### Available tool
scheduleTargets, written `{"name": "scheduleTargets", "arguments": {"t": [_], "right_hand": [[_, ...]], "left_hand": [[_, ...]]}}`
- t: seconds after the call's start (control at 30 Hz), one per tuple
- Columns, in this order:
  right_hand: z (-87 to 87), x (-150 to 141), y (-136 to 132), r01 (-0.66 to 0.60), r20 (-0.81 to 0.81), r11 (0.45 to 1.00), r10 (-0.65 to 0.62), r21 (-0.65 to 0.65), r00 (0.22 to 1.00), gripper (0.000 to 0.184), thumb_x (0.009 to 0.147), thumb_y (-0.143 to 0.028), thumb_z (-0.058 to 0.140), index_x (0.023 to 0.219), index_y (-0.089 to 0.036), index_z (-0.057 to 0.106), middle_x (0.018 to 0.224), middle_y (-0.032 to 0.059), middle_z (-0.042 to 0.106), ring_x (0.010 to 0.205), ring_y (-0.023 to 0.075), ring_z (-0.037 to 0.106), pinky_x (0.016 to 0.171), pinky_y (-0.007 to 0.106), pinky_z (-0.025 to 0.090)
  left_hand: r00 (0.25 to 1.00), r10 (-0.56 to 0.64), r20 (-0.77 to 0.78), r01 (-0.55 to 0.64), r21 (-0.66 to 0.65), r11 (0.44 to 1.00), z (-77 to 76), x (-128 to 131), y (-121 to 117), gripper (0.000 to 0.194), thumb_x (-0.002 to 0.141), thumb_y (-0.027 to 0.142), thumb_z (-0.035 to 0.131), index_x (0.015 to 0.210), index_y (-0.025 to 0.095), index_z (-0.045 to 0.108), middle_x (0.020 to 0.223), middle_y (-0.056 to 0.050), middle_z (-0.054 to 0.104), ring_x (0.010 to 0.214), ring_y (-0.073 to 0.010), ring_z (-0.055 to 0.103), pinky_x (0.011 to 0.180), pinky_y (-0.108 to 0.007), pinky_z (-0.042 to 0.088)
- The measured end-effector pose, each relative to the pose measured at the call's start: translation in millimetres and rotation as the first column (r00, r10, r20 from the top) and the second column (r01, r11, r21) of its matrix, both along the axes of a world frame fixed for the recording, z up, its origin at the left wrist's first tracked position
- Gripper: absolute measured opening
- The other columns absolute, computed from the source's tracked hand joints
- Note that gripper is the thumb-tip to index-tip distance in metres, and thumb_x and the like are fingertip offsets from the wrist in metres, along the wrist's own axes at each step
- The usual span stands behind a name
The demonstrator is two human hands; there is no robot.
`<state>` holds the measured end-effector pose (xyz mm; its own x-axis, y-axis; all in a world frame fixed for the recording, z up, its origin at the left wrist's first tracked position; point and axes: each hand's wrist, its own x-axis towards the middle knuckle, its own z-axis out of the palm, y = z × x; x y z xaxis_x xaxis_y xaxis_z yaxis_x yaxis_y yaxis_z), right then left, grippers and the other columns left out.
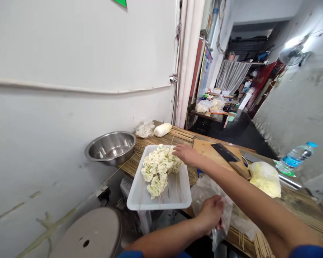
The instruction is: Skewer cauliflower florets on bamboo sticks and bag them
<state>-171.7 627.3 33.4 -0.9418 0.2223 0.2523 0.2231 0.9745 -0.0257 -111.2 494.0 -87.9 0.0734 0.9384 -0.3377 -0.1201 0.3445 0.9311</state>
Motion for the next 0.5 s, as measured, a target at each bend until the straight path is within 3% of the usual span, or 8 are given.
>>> {"name": "scheduleTargets", "arguments": {"t": [0.1,0.3,0.5], "right_hand": [[-11.9,-33.6,9.8,0.019,0.040,1.000,-0.018,-0.024,0.999,0.027,0.090,-0.010,0.050,0.104,-0.022,0.069,0.120,0.0072,0.064,0.119,0.0233,0.049,0.101,0.038,0.036],[-27.8,-54.7,21.2,-0.009,0.111,0.999,0.004,0.041,0.994,0.023,0.090,-0.014,0.053,0.104,-0.019,0.070,0.120,0.0120,0.062,0.122,0.0277,0.042,0.096,0.040,0.035],[-17.7,-61.7,30.4,-0.124,0.095,0.989,0.116,0.081,0.989,0.015,0.090,-0.018,0.056,0.091,-0.017,0.071,0.113,0.0091,0.064,0.106,0.0223,0.050,0.094,0.037,0.034]], "left_hand": [[0.997,-0.016,0.076,0.015,0.012,1.000,-0.1,-8.5,-5.5,0.026,0.088,0.038,0.041,0.091,0.016,0.054,0.064,0.003,0.042,0.033,-0.0073,0.041,0.033,-0.022,0.023],[0.988,-0.025,0.154,0.037,-0.076,0.996,-1.0,-20.3,-8.6,0.017,0.091,0.024,0.035,0.085,0.017,0.050,0.066,0.004,0.044,0.033,-0.0060,0.039,0.032,-0.021,0.021],[0.985,-0.005,0.175,0.016,-0.063,0.998,-2.1,-24.4,-5.6,0.019,0.092,0.026,0.035,0.093,0.016,0.052,0.069,0.004,0.046,0.033,-0.0055,0.039,0.032,-0.021,0.023]]}}
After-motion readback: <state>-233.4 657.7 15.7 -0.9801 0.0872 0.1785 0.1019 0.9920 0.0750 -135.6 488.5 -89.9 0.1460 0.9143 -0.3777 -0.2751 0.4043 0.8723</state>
